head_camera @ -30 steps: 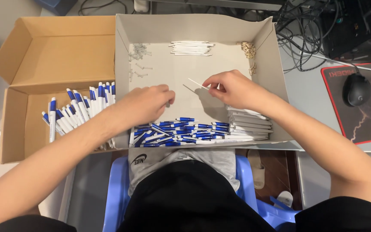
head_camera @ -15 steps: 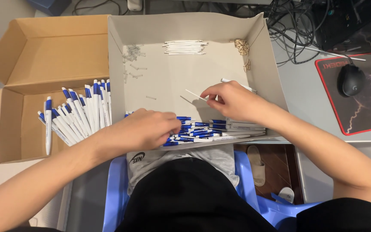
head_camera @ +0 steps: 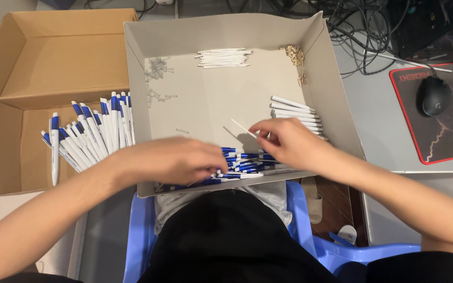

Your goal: Assembling ballpoint pens by inserting ink refills and springs into pen bodies and placing them in a box.

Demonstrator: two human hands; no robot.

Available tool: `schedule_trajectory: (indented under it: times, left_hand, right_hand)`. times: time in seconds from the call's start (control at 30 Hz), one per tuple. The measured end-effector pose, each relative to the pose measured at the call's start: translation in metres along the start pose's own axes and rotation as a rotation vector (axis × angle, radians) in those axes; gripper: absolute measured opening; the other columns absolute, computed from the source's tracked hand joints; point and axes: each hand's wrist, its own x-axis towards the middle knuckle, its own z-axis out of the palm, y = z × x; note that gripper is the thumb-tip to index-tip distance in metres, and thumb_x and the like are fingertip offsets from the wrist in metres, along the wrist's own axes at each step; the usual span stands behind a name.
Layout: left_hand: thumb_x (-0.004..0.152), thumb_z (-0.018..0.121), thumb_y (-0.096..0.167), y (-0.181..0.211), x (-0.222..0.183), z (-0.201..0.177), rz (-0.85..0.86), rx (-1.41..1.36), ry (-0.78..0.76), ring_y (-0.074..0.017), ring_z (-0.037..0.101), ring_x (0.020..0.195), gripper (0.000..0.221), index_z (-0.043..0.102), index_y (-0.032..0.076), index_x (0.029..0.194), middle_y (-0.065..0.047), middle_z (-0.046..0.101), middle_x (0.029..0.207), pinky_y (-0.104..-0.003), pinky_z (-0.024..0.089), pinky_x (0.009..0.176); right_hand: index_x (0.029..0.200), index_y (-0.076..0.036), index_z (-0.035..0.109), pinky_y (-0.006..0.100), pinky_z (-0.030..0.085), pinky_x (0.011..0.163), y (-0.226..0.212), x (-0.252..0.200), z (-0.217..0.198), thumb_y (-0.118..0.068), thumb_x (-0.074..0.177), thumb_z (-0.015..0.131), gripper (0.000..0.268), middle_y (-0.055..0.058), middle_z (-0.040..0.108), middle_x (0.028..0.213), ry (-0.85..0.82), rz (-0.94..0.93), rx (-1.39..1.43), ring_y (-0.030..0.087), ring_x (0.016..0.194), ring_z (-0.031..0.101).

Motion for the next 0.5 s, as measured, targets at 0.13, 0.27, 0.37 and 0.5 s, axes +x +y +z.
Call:
schedule_trajectory:
  times: [0.13,0.27,0.37,0.5]
  left_hand:
    - [0.094,0.059,0.006,-0.013,0.0,-0.011,-0.137,0.099,0.119,-0.0265,0.075,0.089,0.022,0.07,0.016,0.109,-0.001,0.071,0.092,-0.037,0.063,0.071]
    - [0.093,0.061,0.009,-0.036,0.006,-0.014,-0.288,0.231,0.251,-0.0259,0.076,0.089,0.017,0.071,0.015,0.106,-0.001,0.071,0.092,-0.039,0.063,0.073]
    - [0.093,0.063,0.011,-0.057,0.012,-0.014,-0.341,0.332,0.309,-0.0255,0.076,0.086,0.016,0.07,0.016,0.106,-0.001,0.07,0.089,-0.039,0.063,0.07]
    - [0.092,0.066,0.014,-0.057,0.014,-0.028,-0.435,0.445,0.348,-0.0212,0.076,0.079,0.019,0.071,0.021,0.109,0.004,0.069,0.085,-0.038,0.062,0.069]
  right_hand:
    - [0.124,-0.009,0.072,0.034,0.061,0.064,-0.011,-0.018,0.01,-0.01,0.092,0.064,0.034,0.011,0.077,0.091,0.016,0.018,0.062,0.024,0.07,0.073]
    - [0.121,-0.009,0.072,0.035,0.06,0.062,-0.015,-0.02,0.007,-0.009,0.091,0.063,0.031,0.01,0.077,0.087,0.028,-0.022,0.065,0.023,0.064,0.071]
    - [0.117,-0.008,0.072,0.034,0.058,0.061,-0.013,-0.002,-0.007,-0.008,0.089,0.066,0.028,0.009,0.076,0.08,0.086,-0.078,0.099,0.022,0.062,0.07]
    - [0.107,-0.007,0.066,0.029,0.058,0.065,-0.006,0.028,-0.027,-0.004,0.086,0.068,0.022,0.005,0.073,0.076,0.167,-0.151,0.263,0.014,0.061,0.068]
